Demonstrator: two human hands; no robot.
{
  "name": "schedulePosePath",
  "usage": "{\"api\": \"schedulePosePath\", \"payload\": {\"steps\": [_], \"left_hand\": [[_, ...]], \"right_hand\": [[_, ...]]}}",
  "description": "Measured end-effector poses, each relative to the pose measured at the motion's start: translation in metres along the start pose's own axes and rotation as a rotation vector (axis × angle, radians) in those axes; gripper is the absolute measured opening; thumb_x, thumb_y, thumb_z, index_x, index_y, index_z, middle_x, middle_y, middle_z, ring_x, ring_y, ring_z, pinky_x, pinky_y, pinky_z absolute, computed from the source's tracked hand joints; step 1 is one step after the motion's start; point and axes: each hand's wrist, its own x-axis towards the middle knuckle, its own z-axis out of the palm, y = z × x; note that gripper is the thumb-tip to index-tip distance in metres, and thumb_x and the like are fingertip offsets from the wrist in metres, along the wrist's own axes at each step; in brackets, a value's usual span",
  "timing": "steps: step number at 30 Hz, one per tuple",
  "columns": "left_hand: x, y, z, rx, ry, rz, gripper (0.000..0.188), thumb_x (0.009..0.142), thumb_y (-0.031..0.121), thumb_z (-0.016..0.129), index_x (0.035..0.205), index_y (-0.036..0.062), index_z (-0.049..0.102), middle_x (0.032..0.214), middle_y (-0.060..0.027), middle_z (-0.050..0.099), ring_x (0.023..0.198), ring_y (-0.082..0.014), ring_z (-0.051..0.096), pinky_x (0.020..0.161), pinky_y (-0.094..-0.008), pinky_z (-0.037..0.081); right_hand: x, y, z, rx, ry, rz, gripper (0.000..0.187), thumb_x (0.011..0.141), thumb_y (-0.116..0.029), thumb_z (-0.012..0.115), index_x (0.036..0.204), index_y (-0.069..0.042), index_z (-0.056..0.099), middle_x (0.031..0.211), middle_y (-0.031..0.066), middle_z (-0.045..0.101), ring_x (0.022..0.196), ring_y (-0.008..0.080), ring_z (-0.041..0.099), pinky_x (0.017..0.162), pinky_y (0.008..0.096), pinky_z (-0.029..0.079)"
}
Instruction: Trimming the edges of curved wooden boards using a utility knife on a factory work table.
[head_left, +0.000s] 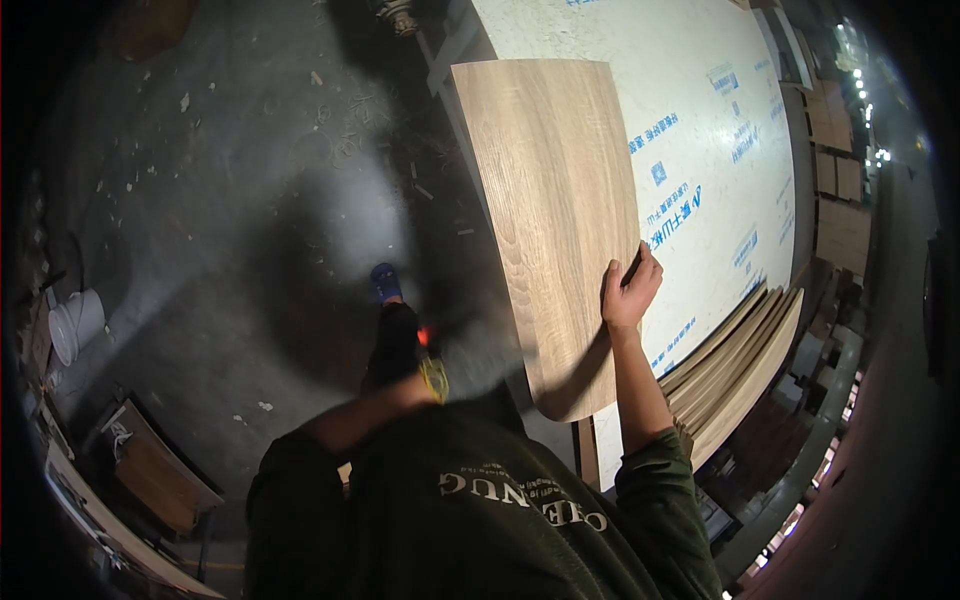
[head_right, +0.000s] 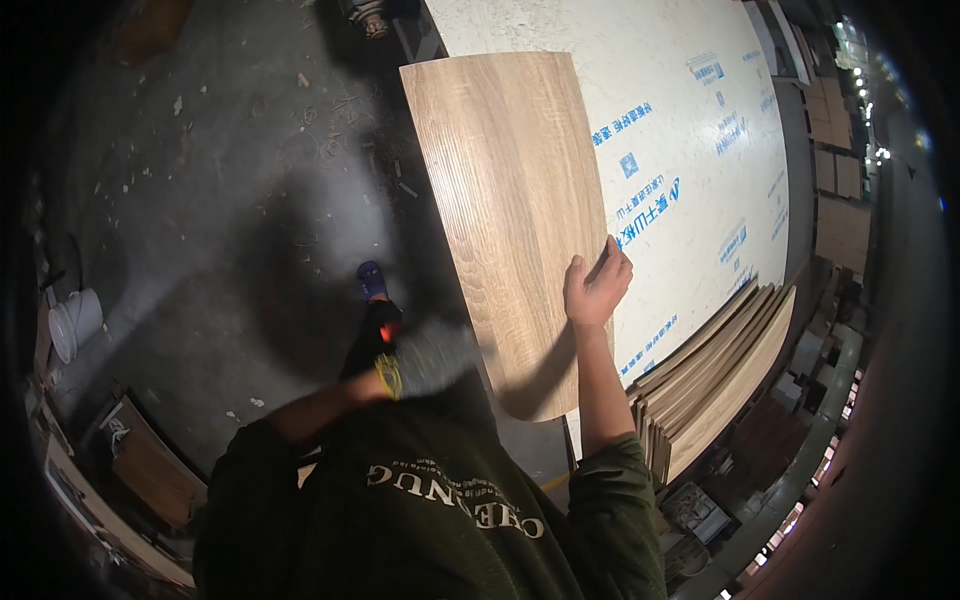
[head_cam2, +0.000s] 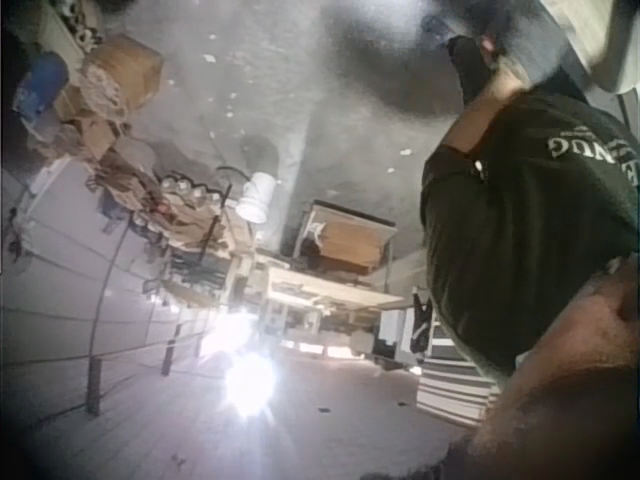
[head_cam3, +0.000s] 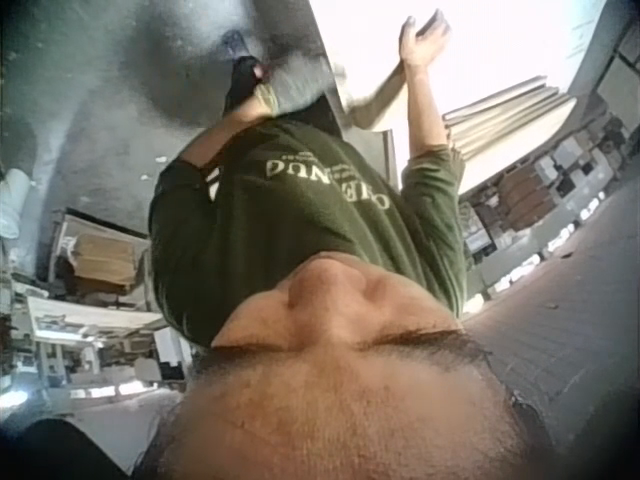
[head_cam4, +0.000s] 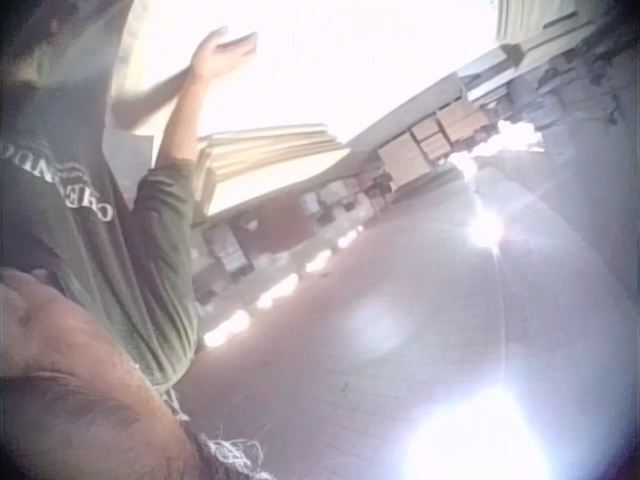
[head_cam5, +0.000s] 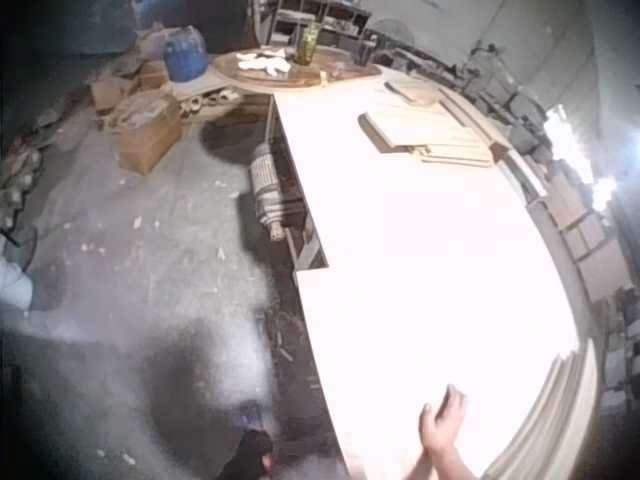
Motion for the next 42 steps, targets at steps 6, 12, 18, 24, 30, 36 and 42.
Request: {"api": "schedulePosePath", "payload": {"steps": [6, 12, 18, 24, 30, 36, 42], "left_hand": [[0.036, -0.029, -0.036, -0.447, -0.169, -0.077, 0.042, 0.094, 0.01, 0.043, 0.136, 0.0086, 0.046, 0.128, -0.0139, 0.059, 0.084, -0.0301, 0.068, 0.071, -0.0347, 0.057], [0.088, -0.131, -0.095, 0.169, -0.267, 0.125, 0.043, 0.095, 0.022, 0.048, 0.138, 0.0275, 0.05, 0.12, 0.0069, 0.064, 0.051, -0.0157, 0.058, 0.049, -0.0285, 0.05], [0.139, -0.227, -0.166, -0.263, -0.375, -0.114, 0.052, 0.094, 0.025, 0.05, 0.144, 0.0171, 0.042, 0.135, -0.0093, 0.056, 0.106, -0.0256, 0.06, 0.096, -0.0388, 0.046], [0.138, -0.321, -0.206, 0.05, 0.071, -0.392, 0.039, 0.091, 0.025, 0.053, 0.129, 0.0134, 0.057, 0.121, -0.0145, 0.061, 0.105, -0.0295, 0.058, 0.092, -0.0386, 0.045], [0.133, -0.27, -0.178, 0.193, 0.283, -0.445, 0.041, 0.092, 0.026, 0.053, 0.13, 0.0116, 0.058, 0.124, -0.0193, 0.06, 0.114, -0.0344, 0.057, 0.097, -0.0372, 0.044], [0.126, -0.234, -0.158, 0.204, 0.529, -0.485, 0.029, 0.09, 0.024, 0.053, 0.109, 0.0067, 0.067, 0.099, -0.0176, 0.067, 0.089, -0.0348, 0.063, 0.08, -0.0436, 0.049], [0.131, -0.24, -0.158, -0.456, 0.463, -0.629, 0.039, 0.092, 0.028, 0.054, 0.123, 0.0057, 0.061, 0.106, -0.0176, 0.068, 0.097, -0.0321, 0.065, 0.086, -0.0387, 0.048]], "right_hand": [[-0.002, 0.005, 0.0, -0.018, 0.014, 0.009, 0.062, 0.077, -0.023, 0.065, 0.132, 0.0, 0.047, 0.115, 0.0211, 0.05, 0.107, 0.0368, 0.048, 0.096, 0.046, 0.037], [0.0, 0.002, 0.001, 0.012, 0.026, 0.019, 0.062, 0.075, -0.022, 0.067, 0.13, -0.001, 0.049, 0.113, 0.0202, 0.051, 0.106, 0.0365, 0.049, 0.095, 0.0455, 0.038], [-0.002, 0.003, -0.004, 0.017, 0.026, 0.067, 0.061, 0.075, -0.022, 0.067, 0.129, 0.0, 0.051, 0.111, 0.0202, 0.052, 0.105, 0.0364, 0.049, 0.095, 0.0451, 0.039], [-0.001, 0.001, -0.001, 0.014, 0.022, 0.037, 0.061, 0.075, -0.022, 0.066, 0.129, 0.0, 0.05, 0.112, 0.0208, 0.053, 0.105, 0.0364, 0.05, 0.094, 0.0451, 0.039], [-0.001, 0.002, -0.003, 0.006, 0.029, 0.009, 0.061, 0.075, -0.023, 0.066, 0.13, 0.0, 0.05, 0.113, 0.0208, 0.053, 0.105, 0.0364, 0.049, 0.095, 0.0454, 0.039], [-0.001, 0.002, 0.0, 0.008, 0.012, 0.038, 0.061, 0.075, -0.023, 0.067, 0.129, -0.001, 0.05, 0.114, 0.0202, 0.053, 0.105, 0.0361, 0.049, 0.095, 0.0451, 0.039], [-0.002, 0.003, -0.001, 0.014, 0.023, 0.033, 0.061, 0.075, -0.022, 0.067, 0.129, -0.001, 0.05, 0.112, 0.0203, 0.053, 0.104, 0.0359, 0.049, 0.094, 0.0449, 0.039]]}}
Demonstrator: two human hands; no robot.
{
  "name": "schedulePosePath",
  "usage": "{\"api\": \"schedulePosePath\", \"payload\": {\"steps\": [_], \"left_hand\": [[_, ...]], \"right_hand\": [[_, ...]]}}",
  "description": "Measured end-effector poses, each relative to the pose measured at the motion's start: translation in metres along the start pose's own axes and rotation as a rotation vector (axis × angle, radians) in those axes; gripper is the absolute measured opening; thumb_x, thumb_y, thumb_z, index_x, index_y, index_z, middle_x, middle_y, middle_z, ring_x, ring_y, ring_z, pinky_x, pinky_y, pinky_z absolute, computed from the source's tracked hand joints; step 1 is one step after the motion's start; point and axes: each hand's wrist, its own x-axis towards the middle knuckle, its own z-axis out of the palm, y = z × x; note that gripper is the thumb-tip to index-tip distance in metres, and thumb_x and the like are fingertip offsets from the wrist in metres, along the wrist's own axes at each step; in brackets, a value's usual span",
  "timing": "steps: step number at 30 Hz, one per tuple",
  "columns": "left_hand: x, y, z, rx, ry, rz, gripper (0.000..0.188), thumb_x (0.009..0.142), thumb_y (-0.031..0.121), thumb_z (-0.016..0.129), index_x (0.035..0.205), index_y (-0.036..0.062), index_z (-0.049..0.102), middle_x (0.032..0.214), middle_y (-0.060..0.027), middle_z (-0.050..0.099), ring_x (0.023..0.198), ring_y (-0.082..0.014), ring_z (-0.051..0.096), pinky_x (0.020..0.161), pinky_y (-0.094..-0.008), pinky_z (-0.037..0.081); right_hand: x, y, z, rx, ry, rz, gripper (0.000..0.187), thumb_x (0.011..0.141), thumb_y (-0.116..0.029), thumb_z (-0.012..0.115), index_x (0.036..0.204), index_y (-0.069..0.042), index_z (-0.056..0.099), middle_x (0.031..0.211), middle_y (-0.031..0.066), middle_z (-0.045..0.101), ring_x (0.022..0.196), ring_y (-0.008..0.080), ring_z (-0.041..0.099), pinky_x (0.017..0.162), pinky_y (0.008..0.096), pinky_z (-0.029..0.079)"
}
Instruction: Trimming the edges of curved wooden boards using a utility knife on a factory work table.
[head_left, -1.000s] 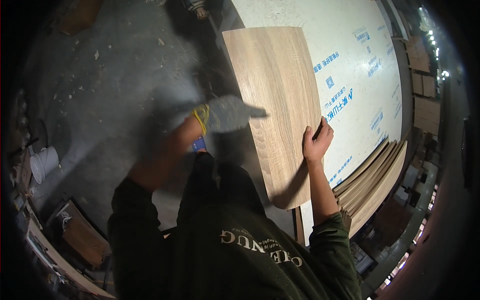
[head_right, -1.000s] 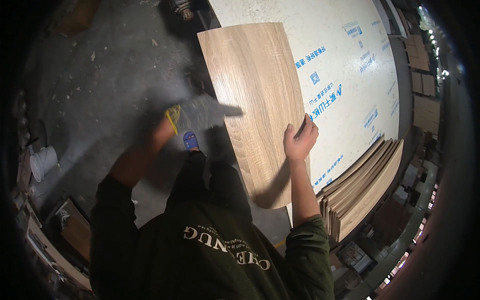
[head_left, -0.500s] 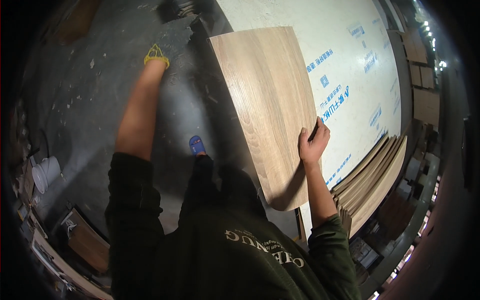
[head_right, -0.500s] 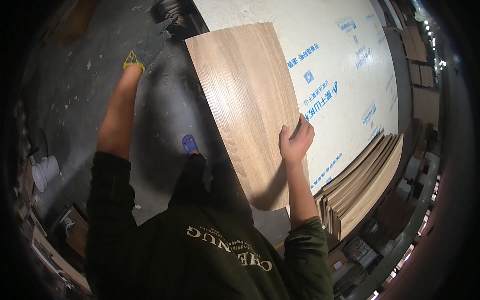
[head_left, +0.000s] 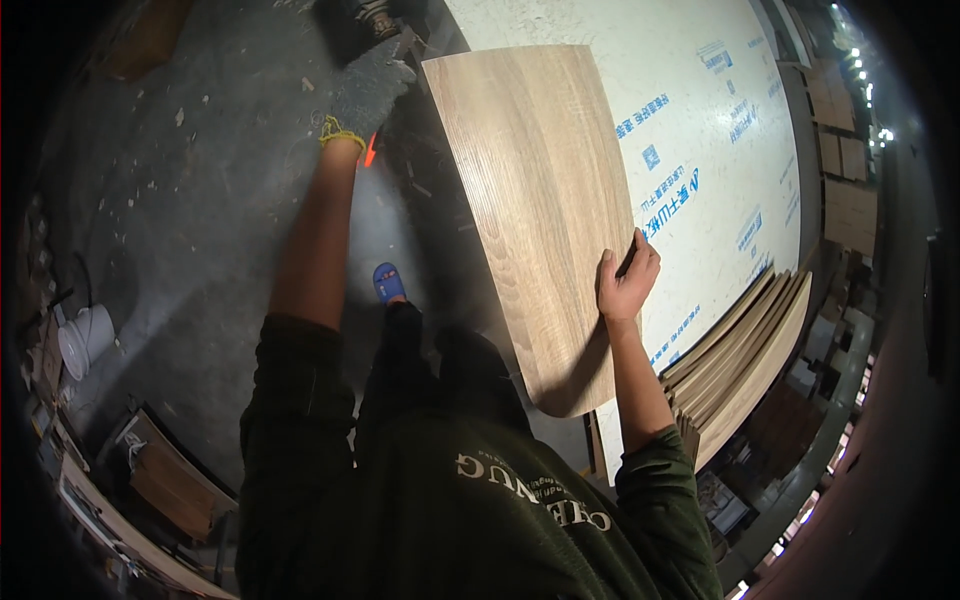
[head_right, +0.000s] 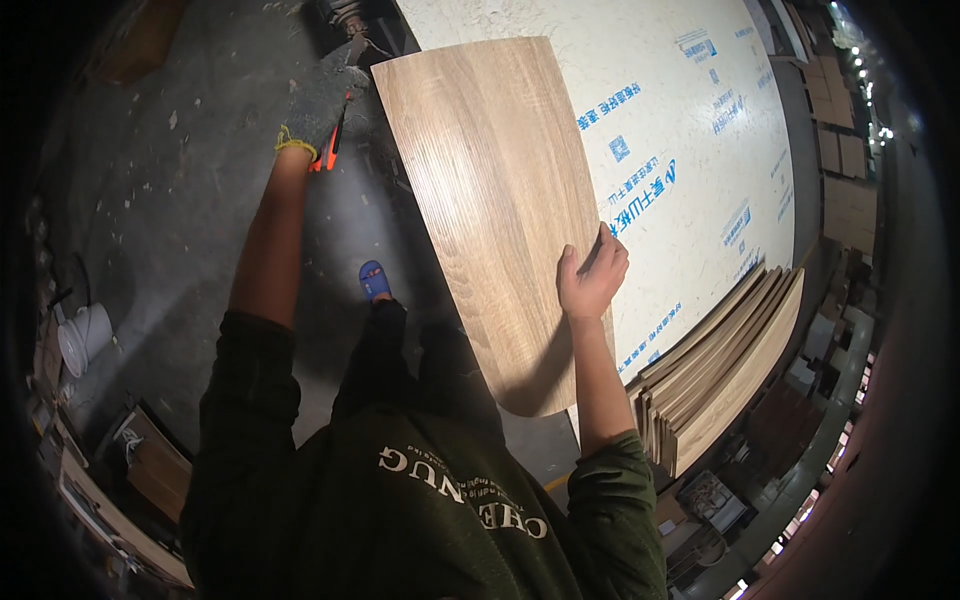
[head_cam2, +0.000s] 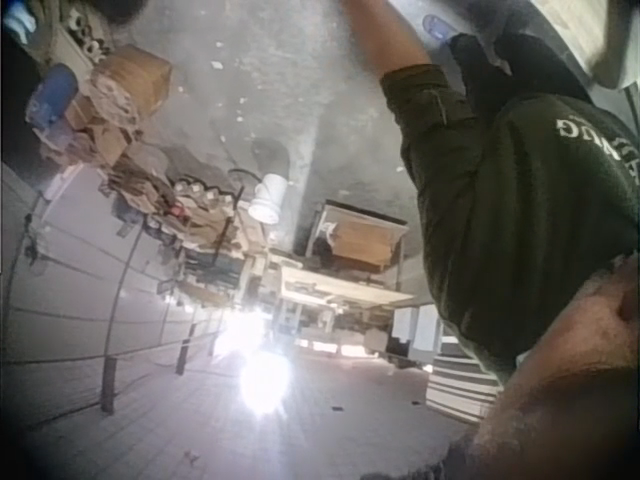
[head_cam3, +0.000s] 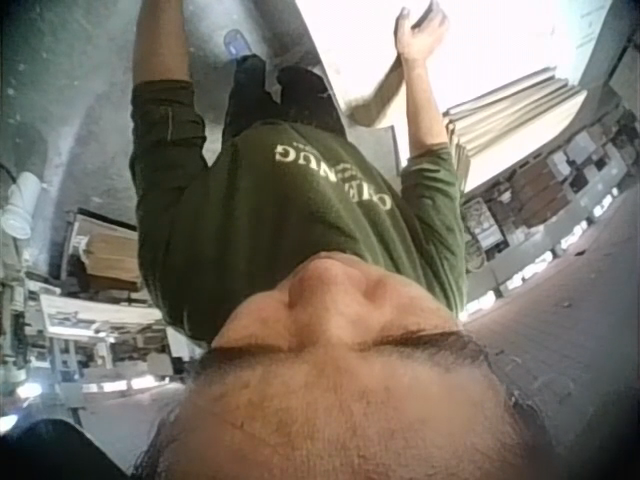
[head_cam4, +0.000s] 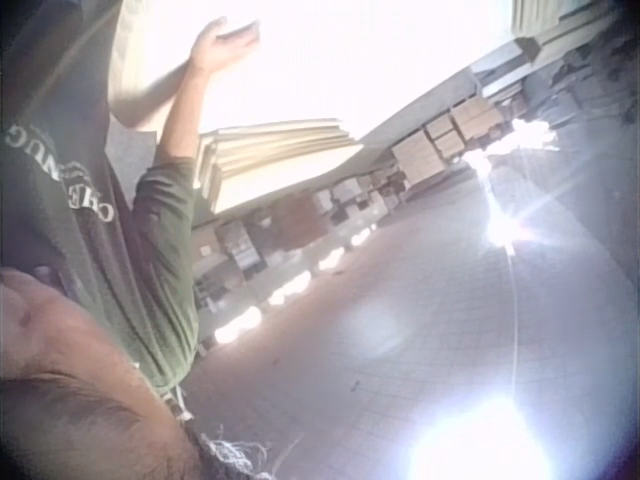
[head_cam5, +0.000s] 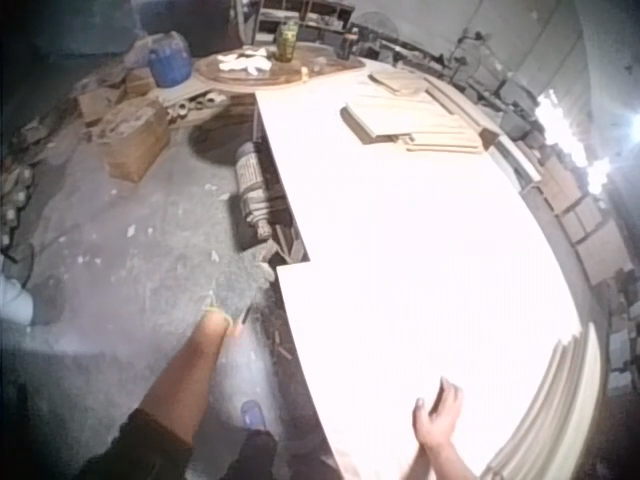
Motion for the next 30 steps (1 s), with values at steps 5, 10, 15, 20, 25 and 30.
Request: {"api": "schedulePosePath", "payload": {"steps": [5, 10, 15, 20, 25, 30], "left_hand": [[0.005, -0.031, 0.013, 0.524, 0.295, 0.422, 0.028, 0.09, 0.016, 0.05, 0.111, 0.0048, 0.064, 0.097, -0.0184, 0.067, 0.086, -0.0339, 0.064, 0.074, -0.0386, 0.051], [-0.014, -0.011, 0.045, 0.398, 0.308, 0.23, 0.036, 0.092, 0.029, 0.055, 0.121, 0.0087, 0.062, 0.111, -0.0148, 0.066, 0.098, -0.0307, 0.064, 0.087, -0.0362, 0.049], [-0.061, -0.001, 0.061, 0.697, 0.372, 0.309, 0.031, 0.091, 0.025, 0.057, 0.121, 0.0167, 0.064, 0.098, -0.0114, 0.068, 0.082, -0.0284, 0.064, 0.075, -0.035, 0.052], [-0.172, 0.024, 0.105, 1.127, 0.344, 0.382, 0.03, 0.091, 0.012, 0.05, 0.117, 0.0209, 0.063, 0.076, -0.0073, 0.06, 0.064, -0.0233, 0.057, 0.059, -0.0373, 0.046], [-0.261, 0.059, 0.113, 0.538, -0.34, 0.228, 0.031, 0.089, 0.012, 0.052, 0.118, 0.0191, 0.06, 0.093, -0.0021, 0.063, 0.079, -0.0196, 0.06, 0.075, -0.0325, 0.049], [-0.255, 0.027, 0.107, 1.215, 0.102, 0.575, 0.047, 0.097, 0.019, 0.048, 0.143, 0.0206, 0.044, 0.117, -0.004, 0.062, 0.09, -0.0151, 0.063, 0.07, -0.0281, 0.052]], "right_hand": [[0.0, -0.002, 0.003, 0.012, 0.0, -0.029, 0.062, 0.075, -0.021, 0.067, 0.13, 0.0, 0.049, 0.112, 0.0206, 0.052, 0.105, 0.036, 0.049, 0.094, 0.0451, 0.038], [0.001, 0.002, 0.001, -0.003, 0.001, -0.019, 0.062, 0.075, -0.022, 0.067, 0.131, -0.001, 0.049, 0.113, 0.0205, 0.052, 0.105, 0.036, 0.048, 0.094, 0.0454, 0.038], [0.001, -0.002, 0.001, -0.015, 0.009, -0.017, 0.061, 0.076, -0.022, 0.067, 0.131, -0.002, 0.049, 0.113, 0.0201, 0.052, 0.106, 0.0359, 0.048, 0.095, 0.0457, 0.038], [0.002, -0.002, 0.002, -0.033, -0.008, 0.017, 0.061, 0.076, -0.022, 0.066, 0.131, -0.002, 0.049, 0.112, 0.0204, 0.051, 0.107, 0.036, 0.048, 0.095, 0.0455, 0.038], [0.0, 0.001, 0.003, -0.018, -0.005, -0.003, 0.061, 0.076, -0.023, 0.066, 0.13, -0.001, 0.049, 0.113, 0.0212, 0.051, 0.107, 0.0366, 0.048, 0.096, 0.0454, 0.038], [0.0, 0.006, 0.003, -0.017, -0.007, -0.017, 0.06, 0.078, -0.023, 0.066, 0.13, 0.002, 0.049, 0.113, 0.0215, 0.051, 0.107, 0.0372, 0.048, 0.096, 0.0454, 0.038]]}}
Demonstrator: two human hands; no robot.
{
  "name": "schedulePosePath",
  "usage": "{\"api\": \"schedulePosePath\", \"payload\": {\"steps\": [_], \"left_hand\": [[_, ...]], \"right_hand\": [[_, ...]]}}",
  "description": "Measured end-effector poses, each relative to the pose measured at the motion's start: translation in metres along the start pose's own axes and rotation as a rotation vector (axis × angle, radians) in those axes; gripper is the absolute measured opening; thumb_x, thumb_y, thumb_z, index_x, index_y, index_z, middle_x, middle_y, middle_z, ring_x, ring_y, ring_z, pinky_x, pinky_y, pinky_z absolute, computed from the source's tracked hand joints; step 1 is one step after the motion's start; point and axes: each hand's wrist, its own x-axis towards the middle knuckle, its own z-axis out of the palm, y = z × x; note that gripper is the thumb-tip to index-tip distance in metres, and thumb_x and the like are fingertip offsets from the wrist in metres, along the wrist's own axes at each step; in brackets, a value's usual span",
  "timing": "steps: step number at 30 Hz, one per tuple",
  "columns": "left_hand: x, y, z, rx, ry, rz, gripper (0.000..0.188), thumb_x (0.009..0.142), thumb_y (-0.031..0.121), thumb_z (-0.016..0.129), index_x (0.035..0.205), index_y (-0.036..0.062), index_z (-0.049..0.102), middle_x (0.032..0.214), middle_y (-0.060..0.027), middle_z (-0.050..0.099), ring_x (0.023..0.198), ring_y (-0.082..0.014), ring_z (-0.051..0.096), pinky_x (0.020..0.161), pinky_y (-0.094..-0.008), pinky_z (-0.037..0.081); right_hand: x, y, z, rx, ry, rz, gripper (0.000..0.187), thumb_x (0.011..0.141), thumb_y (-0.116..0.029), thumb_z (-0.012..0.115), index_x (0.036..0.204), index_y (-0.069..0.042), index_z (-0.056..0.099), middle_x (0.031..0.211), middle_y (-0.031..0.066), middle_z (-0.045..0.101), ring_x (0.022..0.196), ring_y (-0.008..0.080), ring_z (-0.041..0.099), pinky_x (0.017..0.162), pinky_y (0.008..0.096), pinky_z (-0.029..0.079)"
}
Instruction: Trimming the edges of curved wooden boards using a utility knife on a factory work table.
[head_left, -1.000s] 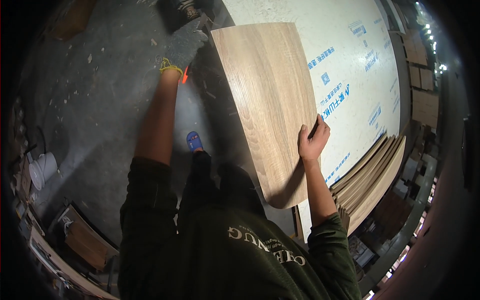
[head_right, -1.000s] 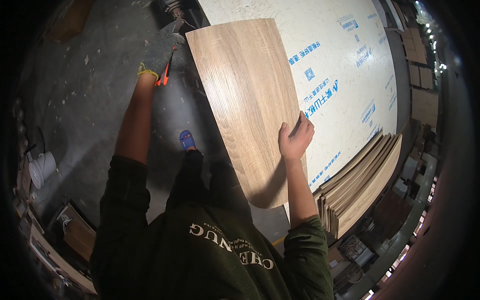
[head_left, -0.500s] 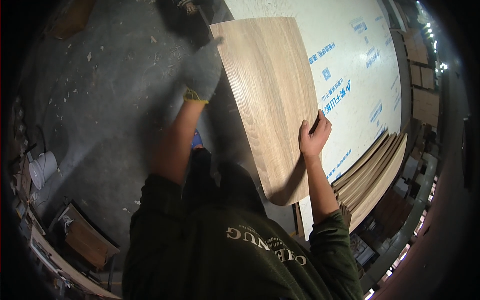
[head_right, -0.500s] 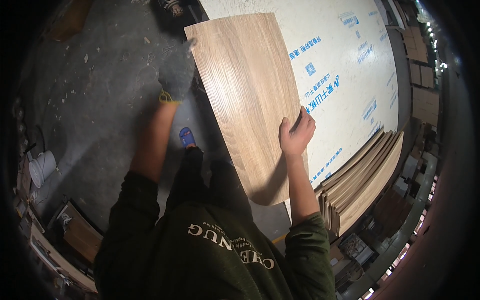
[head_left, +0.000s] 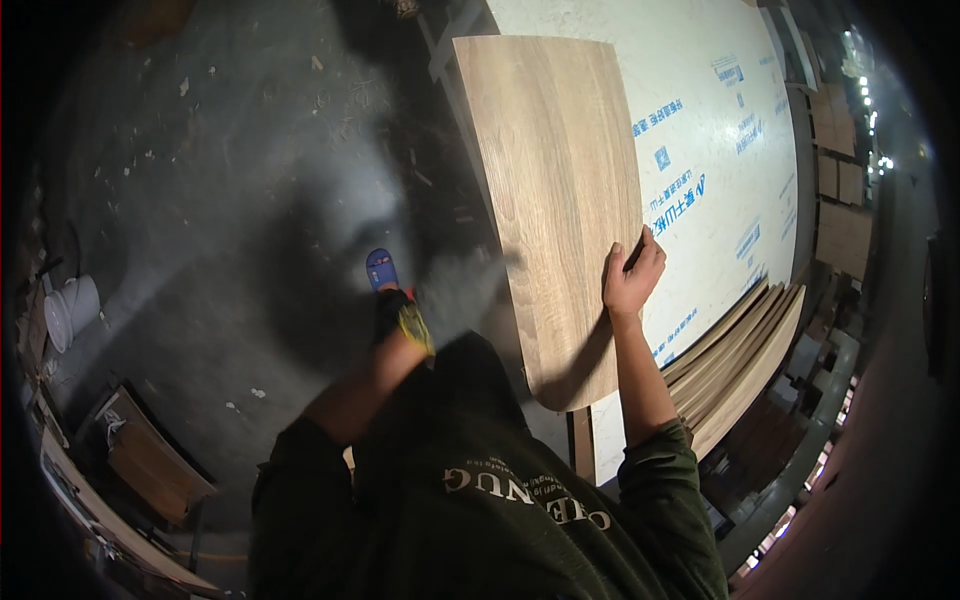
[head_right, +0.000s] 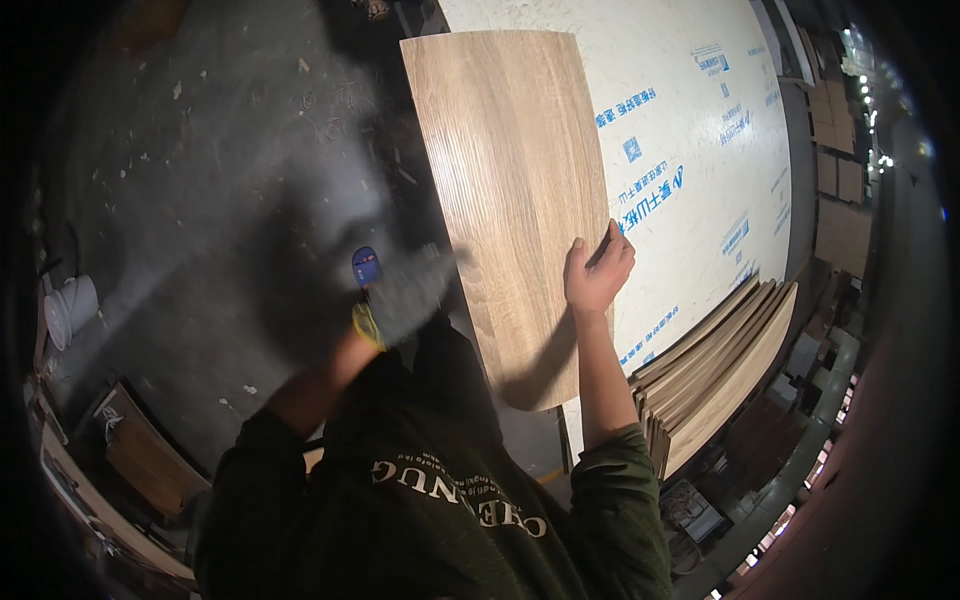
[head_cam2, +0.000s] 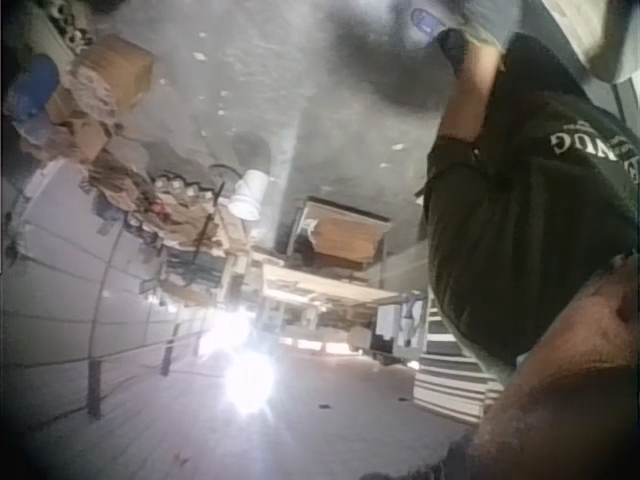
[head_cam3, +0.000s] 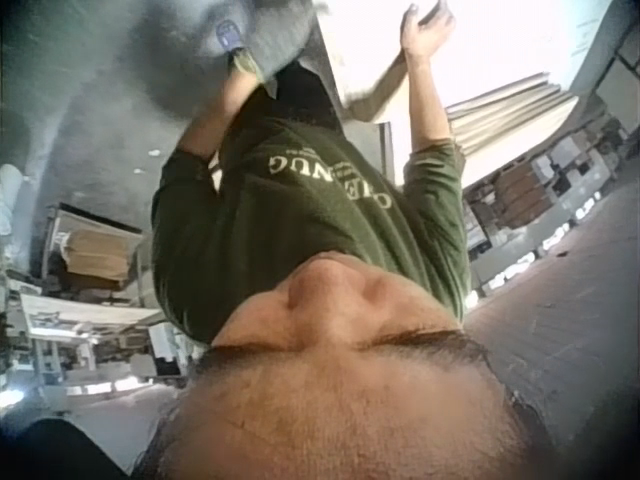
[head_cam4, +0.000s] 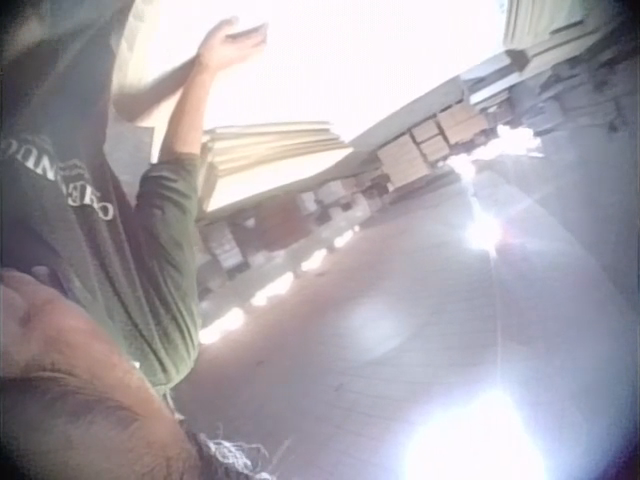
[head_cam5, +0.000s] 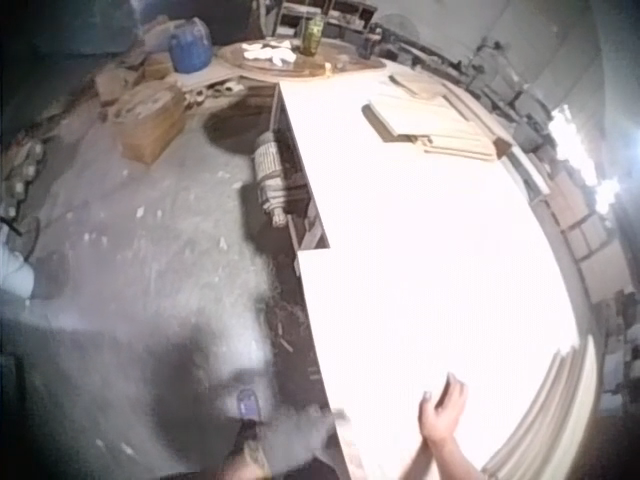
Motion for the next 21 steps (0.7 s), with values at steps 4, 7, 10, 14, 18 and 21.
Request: {"api": "schedulePosePath", "payload": {"steps": [4, 7, 10, 14, 18, 21], "left_hand": [[0.115, -0.104, 0.042, 0.205, 0.285, -0.135, 0.043, 0.098, 0.017, 0.046, 0.14, 0.0213, 0.048, 0.07, 0.0016, 0.048, 0.06, -0.011, 0.049, 0.048, -0.0248, 0.045], [0.168, -0.154, 0.069, -0.229, 0.181, -0.244, 0.038, 0.092, 0.011, 0.048, 0.126, 0.0218, 0.06, 0.077, -0.0091, 0.059, 0.068, -0.023, 0.059, 0.059, -0.0335, 0.051], [0.171, -0.147, 0.091, -0.263, 0.204, -0.297, 0.034, 0.091, 0.013, 0.052, 0.122, 0.0215, 0.062, 0.071, -0.0089, 0.058, 0.065, -0.0252, 0.059, 0.058, -0.0378, 0.048], [0.096, -0.07, 0.048, -0.119, 0.144, -0.172, 0.031, 0.092, 0.014, 0.049, 0.119, 0.0221, 0.063, 0.067, -0.0064, 0.055, 0.06, -0.0221, 0.057, 0.055, -0.0379, 0.046], [0.019, 0.032, -0.038, -0.355, -0.173, -0.204, 0.03, 0.093, 0.016, 0.046, 0.119, 0.02, 0.061, 0.073, -0.0059, 0.059, 0.066, -0.0215, 0.059, 0.062, -0.0375, 0.046], [-0.046, 0.112, -0.075, -0.586, -0.316, -0.254, 0.031, 0.092, 0.019, 0.053, 0.122, 0.0196, 0.06, 0.072, -0.0075, 0.06, 0.065, -0.0234, 0.059, 0.06, -0.0393, 0.047]], "right_hand": [[-0.001, 0.001, 0.0, 0.018, 0.019, -0.013, 0.059, 0.079, -0.024, 0.066, 0.129, 0.002, 0.05, 0.114, 0.0218, 0.051, 0.107, 0.0376, 0.049, 0.096, 0.0458, 0.038], [0.002, -0.003, 0.006, 0.052, 0.016, -0.03, 0.059, 0.079, -0.025, 0.067, 0.128, 0.002, 0.05, 0.114, 0.0219, 0.052, 0.107, 0.0379, 0.049, 0.096, 0.0459, 0.038], [0.001, -0.001, 0.006, 0.041, 0.029, -0.022, 0.059, 0.078, -0.025, 0.067, 0.128, 0.002, 0.051, 0.114, 0.022, 0.052, 0.107, 0.0379, 0.049, 0.095, 0.0458, 0.039], [0.001, -0.003, 0.003, 0.031, 0.031, 0.015, 0.06, 0.078, -0.029, 0.067, 0.127, 0.001, 0.052, 0.115, 0.0224, 0.053, 0.106, 0.0375, 0.05, 0.094, 0.046, 0.04], [-0.002, -0.001, 0.001, 0.024, 0.061, 0.019, 0.063, 0.079, -0.035, 0.066, 0.128, 0.001, 0.052, 0.116, 0.0227, 0.053, 0.107, 0.0376, 0.05, 0.095, 0.0466, 0.04], [-0.002, 0.0, 0.004, 0.022, 0.071, 0.024, 0.064, 0.079, -0.037, 0.066, 0.129, 0.0, 0.051, 0.118, 0.0229, 0.053, 0.109, 0.0382, 0.05, 0.096, 0.0472, 0.04]]}}
